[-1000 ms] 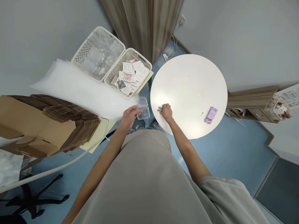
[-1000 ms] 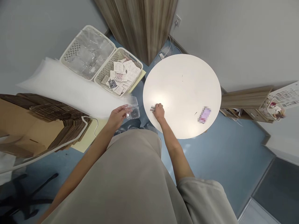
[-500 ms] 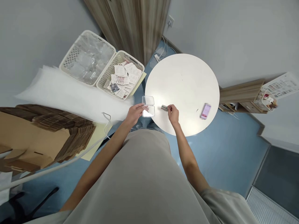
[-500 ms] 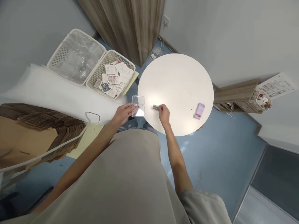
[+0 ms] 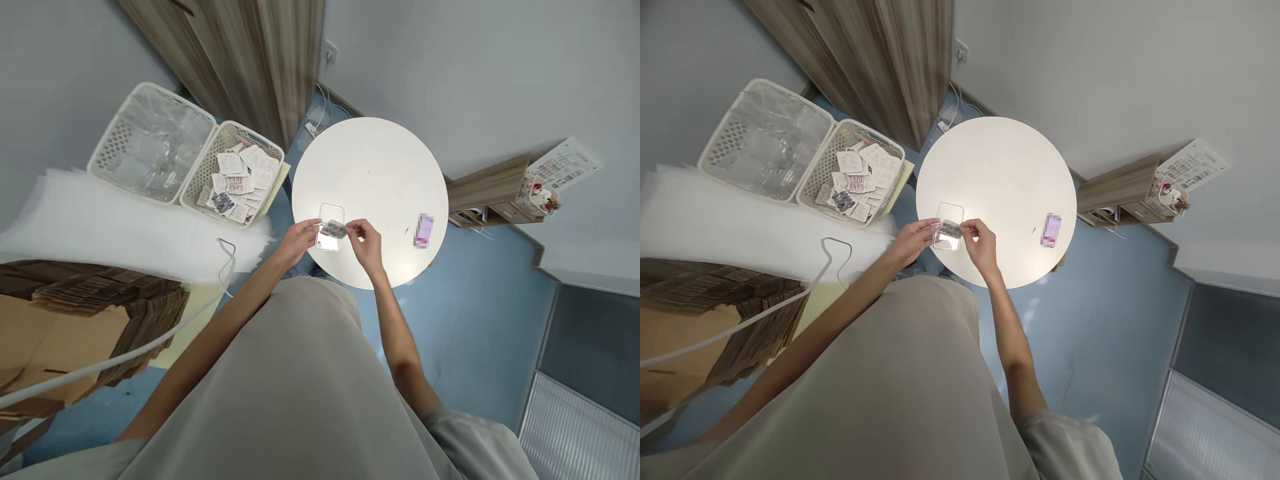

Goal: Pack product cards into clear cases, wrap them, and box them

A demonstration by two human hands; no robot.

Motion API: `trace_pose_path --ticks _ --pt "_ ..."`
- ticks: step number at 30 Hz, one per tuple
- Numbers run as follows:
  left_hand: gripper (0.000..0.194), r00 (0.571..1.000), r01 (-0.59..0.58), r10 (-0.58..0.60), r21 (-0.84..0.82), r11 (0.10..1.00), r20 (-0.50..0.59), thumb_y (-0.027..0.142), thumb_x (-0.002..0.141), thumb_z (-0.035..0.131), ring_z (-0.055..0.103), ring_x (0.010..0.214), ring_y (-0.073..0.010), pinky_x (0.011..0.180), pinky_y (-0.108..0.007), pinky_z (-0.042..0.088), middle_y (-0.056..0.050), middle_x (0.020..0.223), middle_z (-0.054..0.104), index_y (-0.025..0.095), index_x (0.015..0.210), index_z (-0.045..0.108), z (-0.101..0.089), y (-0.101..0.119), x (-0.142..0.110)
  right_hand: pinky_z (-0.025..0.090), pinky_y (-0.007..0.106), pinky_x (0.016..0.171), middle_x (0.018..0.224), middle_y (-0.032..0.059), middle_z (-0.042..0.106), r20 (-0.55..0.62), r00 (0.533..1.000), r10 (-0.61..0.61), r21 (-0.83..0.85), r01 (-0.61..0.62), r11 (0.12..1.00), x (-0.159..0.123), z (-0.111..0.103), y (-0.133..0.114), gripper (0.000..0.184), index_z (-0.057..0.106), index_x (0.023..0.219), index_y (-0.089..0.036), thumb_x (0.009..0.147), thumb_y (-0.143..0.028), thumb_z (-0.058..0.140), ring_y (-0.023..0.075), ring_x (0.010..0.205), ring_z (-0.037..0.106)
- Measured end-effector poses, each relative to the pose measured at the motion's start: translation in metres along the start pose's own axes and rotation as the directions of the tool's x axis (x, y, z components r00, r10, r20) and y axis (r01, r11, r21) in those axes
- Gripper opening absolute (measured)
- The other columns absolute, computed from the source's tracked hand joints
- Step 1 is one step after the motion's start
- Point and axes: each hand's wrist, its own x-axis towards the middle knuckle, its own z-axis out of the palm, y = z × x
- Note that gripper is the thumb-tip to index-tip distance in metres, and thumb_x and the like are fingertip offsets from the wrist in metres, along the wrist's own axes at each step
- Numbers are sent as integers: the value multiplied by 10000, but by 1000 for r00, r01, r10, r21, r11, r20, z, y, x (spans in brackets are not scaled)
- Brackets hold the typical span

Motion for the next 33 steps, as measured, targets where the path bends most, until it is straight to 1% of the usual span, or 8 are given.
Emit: trace_pose_path --ticks 8,12,17,20,24,27,31,33 --pt "552 997 -49 49 11 999 67 405 836 882 706 1260 -315 1136 -487 532 -185 1283 777 127 1290 740 2 11 1 570 362 853 974 40 771 101 995 -10 -90 20 996 -1 3 5 215 704 980 -242 998 -426 593 208 880 693" --pt "536 996 -59 60 -17 998 70 394 836 890 711 1254 -313 1125 -487 544 -201 1312 769 124 1275 741 2 16 1 561 362 825 958 45 763 121 992 -29 -137 45 990 -1 7 6 228 713 1003 -240 1021 -427 582 209 843 682" --pt "476 995 -48 51 -40 998 89 320 850 866 725 1230 -307 1110 -482 556 -193 1255 785 107 1258 743 2 19 4 557 350 790 1072 64 740 108 991 -81 -234 104 967 -1 14 5 252 731 1096 -233 1063 -408 551 193 826 658" --pt "448 993 -26 33 -63 998 112 268 855 849 734 1211 -302 1097 -468 564 -183 1204 795 97 1255 743 1 22 5 565 348 781 1154 89 696 99 989 -113 -294 138 946 0 16 4 277 752 1153 -228 1076 -414 561 205 894 658" --pt "440 991 -17 28 -86 996 131 247 867 838 744 1185 -288 1085 -449 569 -179 1195 797 99 1269 740 1 26 4 572 388 864 1163 109 656 74 987 -144 -395 162 904 0 19 8 269 794 1184 -240 1076 -401 607 252 1031 646" --pt "447 991 -13 26 -91 996 133 246 871 837 749 1171 -279 1080 -439 572 -177 1191 797 100 1282 737 0 27 4 566 408 900 1125 111 651 76 986 -145 -450 164 878 -1 22 9 255 820 1178 -250 1075 -376 623 271 1071 635" --pt "450 991 -17 28 -89 996 128 251 878 830 748 1180 -268 1084 -425 576 -165 1197 801 113 1297 739 -4 27 4 558 396 897 1095 102 670 75 988 -135 -437 154 886 -1 23 5 266 834 1156 -253 1077 -393 622 259 1035 644" --pt "459 992 -21 31 -88 996 119 254 880 830 745 1191 -265 1092 -423 575 -165 1217 801 119 1309 738 -6 28 3 555 379 872 1090 93 689 14 993 -119 -386 115 915 2 20 2 311 828 1174 -248 1077 -448 611 234 959 652"
